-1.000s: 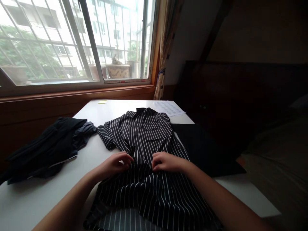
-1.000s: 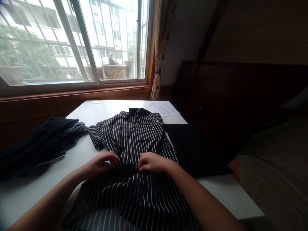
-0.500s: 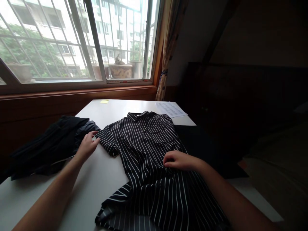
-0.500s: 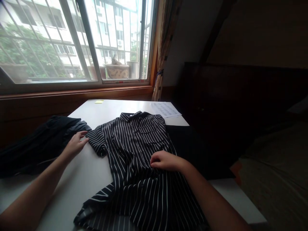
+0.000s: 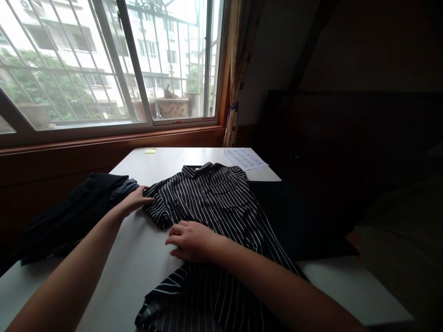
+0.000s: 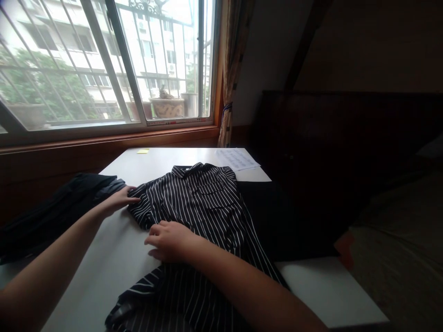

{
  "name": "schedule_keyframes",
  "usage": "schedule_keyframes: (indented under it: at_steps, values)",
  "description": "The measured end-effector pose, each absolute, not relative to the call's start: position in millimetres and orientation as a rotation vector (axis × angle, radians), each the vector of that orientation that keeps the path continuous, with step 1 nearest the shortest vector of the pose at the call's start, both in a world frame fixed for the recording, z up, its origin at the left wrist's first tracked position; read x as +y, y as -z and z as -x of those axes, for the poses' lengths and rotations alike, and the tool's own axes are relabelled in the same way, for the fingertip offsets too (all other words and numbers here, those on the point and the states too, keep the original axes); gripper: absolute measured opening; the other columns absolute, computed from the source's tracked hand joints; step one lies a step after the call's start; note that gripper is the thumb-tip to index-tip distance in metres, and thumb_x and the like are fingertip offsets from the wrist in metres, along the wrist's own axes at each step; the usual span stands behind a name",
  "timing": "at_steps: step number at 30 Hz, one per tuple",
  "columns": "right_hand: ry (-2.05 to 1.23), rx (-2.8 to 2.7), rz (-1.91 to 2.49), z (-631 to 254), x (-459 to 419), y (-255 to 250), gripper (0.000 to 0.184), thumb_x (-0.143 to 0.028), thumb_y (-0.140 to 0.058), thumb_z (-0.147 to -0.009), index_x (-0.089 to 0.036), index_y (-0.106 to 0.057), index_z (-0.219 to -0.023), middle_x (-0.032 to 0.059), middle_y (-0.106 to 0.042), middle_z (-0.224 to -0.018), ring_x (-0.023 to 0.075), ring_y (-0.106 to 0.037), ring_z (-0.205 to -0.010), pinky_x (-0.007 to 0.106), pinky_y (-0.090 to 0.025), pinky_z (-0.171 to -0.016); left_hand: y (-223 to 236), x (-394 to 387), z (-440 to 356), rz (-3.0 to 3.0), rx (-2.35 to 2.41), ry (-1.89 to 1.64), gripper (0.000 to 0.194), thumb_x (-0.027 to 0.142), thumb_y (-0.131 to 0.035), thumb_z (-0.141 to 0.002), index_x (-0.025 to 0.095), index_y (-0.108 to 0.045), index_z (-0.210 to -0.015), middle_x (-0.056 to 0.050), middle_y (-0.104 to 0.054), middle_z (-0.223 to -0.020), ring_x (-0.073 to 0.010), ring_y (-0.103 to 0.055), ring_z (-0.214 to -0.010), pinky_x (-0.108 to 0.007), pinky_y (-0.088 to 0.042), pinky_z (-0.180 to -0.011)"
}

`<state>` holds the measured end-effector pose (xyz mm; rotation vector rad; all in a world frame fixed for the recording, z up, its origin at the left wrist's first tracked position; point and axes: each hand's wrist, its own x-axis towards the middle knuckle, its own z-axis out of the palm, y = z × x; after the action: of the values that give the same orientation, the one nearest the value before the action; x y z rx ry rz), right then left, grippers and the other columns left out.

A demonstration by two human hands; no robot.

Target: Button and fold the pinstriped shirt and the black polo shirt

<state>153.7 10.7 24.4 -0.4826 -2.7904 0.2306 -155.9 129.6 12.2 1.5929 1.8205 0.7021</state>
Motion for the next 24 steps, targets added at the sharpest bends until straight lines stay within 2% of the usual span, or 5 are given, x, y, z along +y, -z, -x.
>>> schedule_keyframes:
  at_steps: [9, 14, 19, 22, 24]
  values:
    - [-0.461, -2.385, 0.811, -177.7, 34.3, 16.1, 0.014, -0.024, -0.067, -0.091, -0.020, -0.067, -0.105, 0.0071, -0.060, -0.112, 0.0201, -0.059, -0.103, 0.034, -0.053, -0.090, -77.9, 65.5, 149.0, -1.634, 1.333, -0.886, 0.072, 0.049, -0.080, -0.074, 0.023, -0.056, -0.137, -0.004, -0.068, -0.092, -0.0225, -0.064, -0.090, -0.033, -0.051, -0.077]
    - [-0.549, -2.275, 0.837, -176.8, 35.8, 25.2, 0.044, -0.026, -0.077, -0.083, -0.022, -0.055, -0.121, 0.0051, -0.059, -0.111, 0.0194, -0.061, -0.095, 0.035, -0.056, -0.083, -102.4, 60.7, 119.9, -1.634, 1.214, -1.113, 0.067, 0.043, -0.076, -0.080, 0.024, -0.052, -0.140, 0.003, -0.059, -0.074, -0.0123, -0.055, -0.064, -0.022, -0.044, -0.056]
    - [-0.503, -2.224, 0.878, -175.6, 35.2, 29.9, 0.096, -0.031, -0.085, -0.074, -0.032, -0.027, -0.150, 0.0109, -0.044, -0.141, 0.0200, -0.063, -0.095, 0.038, -0.058, -0.077, -111.7, 68.6, 68.9, -1.247, 1.124, -1.240, 0.062, 0.031, -0.077, -0.079, 0.026, -0.054, -0.136, -0.005, -0.069, -0.104, -0.0162, -0.068, -0.077, -0.026, -0.056, -0.063]
    - [-0.450, -2.234, 0.942, -175.8, 34.7, 27.4, 0.102, -0.032, -0.084, -0.073, -0.032, -0.021, -0.154, 0.0140, -0.036, -0.151, 0.0218, -0.064, -0.098, 0.038, -0.057, -0.076, -106.8, 68.5, 37.4, -1.111, 1.016, -1.173, 0.062, 0.023, -0.076, -0.078, 0.026, -0.052, -0.136, -0.010, -0.064, -0.128, -0.0198, -0.072, -0.089, -0.030, -0.060, -0.073]
    - [-0.464, -2.250, 1.020, -176.4, 35.7, 24.3, 0.092, -0.033, -0.081, -0.075, -0.028, -0.030, -0.151, 0.0132, -0.047, -0.145, 0.0237, -0.064, -0.101, 0.036, -0.055, -0.077, -101.7, 66.1, 22.6, -1.109, 0.881, -1.127, 0.061, 0.024, -0.073, -0.082, 0.029, -0.050, -0.138, -0.011, -0.057, -0.141, -0.0234, -0.072, -0.102, -0.037, -0.059, -0.088]
